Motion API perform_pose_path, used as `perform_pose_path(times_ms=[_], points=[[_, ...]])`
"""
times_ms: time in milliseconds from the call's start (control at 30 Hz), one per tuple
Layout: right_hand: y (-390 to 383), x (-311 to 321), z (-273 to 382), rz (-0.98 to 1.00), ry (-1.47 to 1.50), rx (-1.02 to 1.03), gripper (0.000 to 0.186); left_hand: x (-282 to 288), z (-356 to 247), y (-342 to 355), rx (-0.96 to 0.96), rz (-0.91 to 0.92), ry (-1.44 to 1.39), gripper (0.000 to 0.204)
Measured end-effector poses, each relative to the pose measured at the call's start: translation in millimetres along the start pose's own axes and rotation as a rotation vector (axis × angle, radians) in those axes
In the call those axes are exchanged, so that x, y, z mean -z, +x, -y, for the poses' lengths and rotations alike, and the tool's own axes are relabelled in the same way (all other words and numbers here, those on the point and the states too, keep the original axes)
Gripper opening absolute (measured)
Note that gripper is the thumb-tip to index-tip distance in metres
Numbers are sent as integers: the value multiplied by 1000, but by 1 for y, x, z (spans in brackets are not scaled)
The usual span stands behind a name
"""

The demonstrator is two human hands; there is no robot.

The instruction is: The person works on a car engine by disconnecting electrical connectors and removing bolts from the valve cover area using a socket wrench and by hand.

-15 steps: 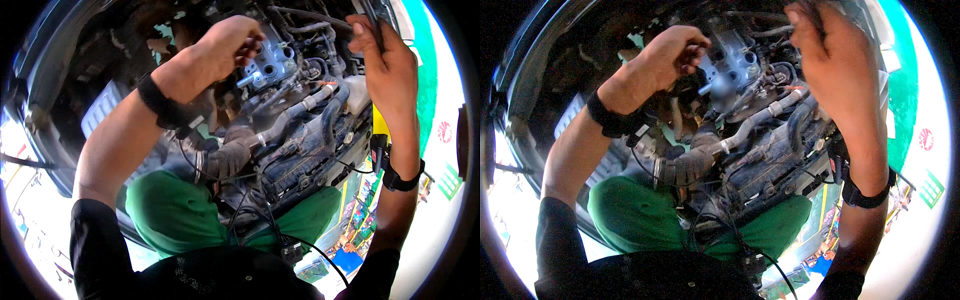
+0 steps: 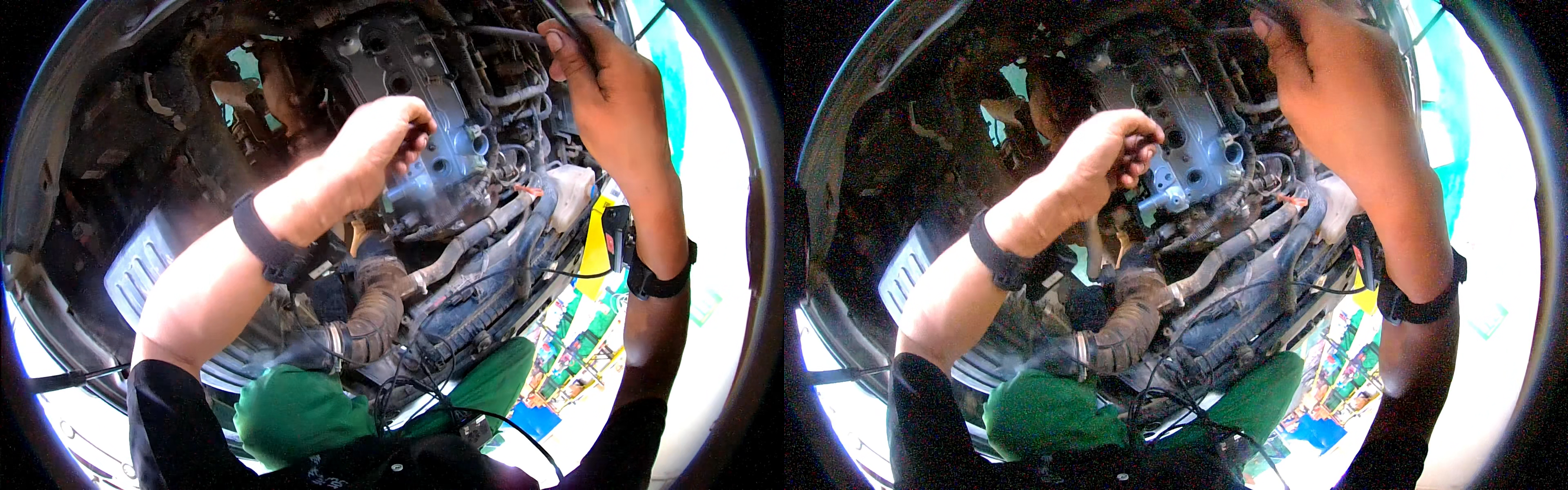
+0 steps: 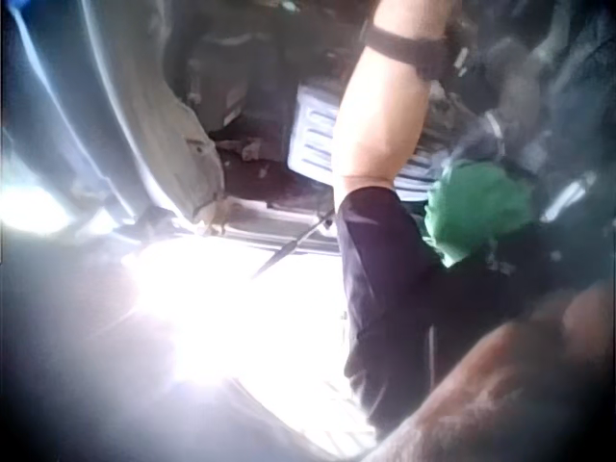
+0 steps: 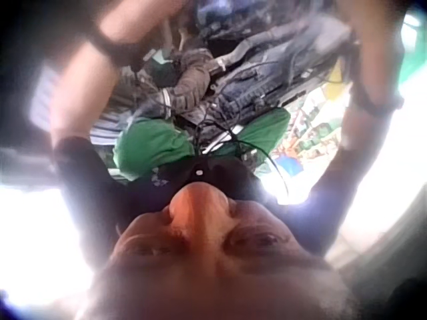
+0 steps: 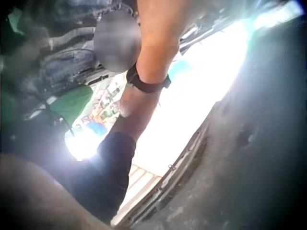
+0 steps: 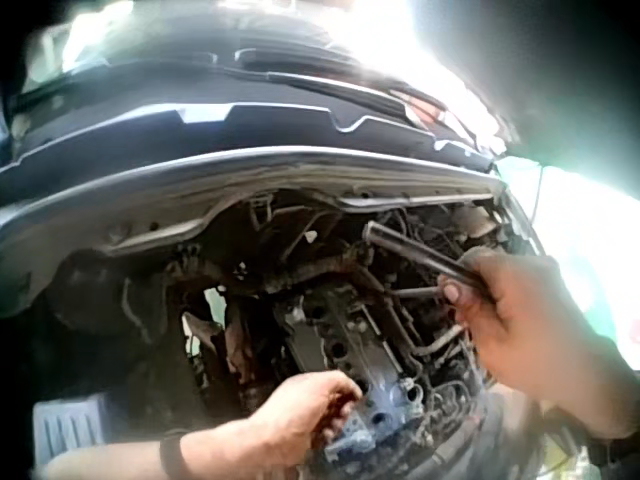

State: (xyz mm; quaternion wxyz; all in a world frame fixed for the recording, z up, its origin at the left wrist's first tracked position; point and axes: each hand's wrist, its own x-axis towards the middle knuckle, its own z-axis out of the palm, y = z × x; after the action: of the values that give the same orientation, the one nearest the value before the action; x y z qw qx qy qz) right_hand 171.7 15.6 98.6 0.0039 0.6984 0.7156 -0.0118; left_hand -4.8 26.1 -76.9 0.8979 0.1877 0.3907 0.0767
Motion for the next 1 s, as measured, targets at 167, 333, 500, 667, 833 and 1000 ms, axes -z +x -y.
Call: perform_pose_path(times_ms=[167,333,500,667,833,1000], points=[[22,-1,-1,91,-15,62,24,-3,-3,-4,44,-18,-31,16],[42,15,38,185,-142,91,9,2,-3,-1,47,-30,-19,16],[43,4,22,66,-167,310,6,2,-7,-2,23,-31,-20,16],[53,2,2,302,-304,519,7,2,-7,-1,48,-21,-39,16],[59,-3,-3,262,-307,697,10,3,-6,-1,28,-31,-6,16],[68,1,9,428,-262,339,12,3,-9,-2,28,-52,-15,16]])
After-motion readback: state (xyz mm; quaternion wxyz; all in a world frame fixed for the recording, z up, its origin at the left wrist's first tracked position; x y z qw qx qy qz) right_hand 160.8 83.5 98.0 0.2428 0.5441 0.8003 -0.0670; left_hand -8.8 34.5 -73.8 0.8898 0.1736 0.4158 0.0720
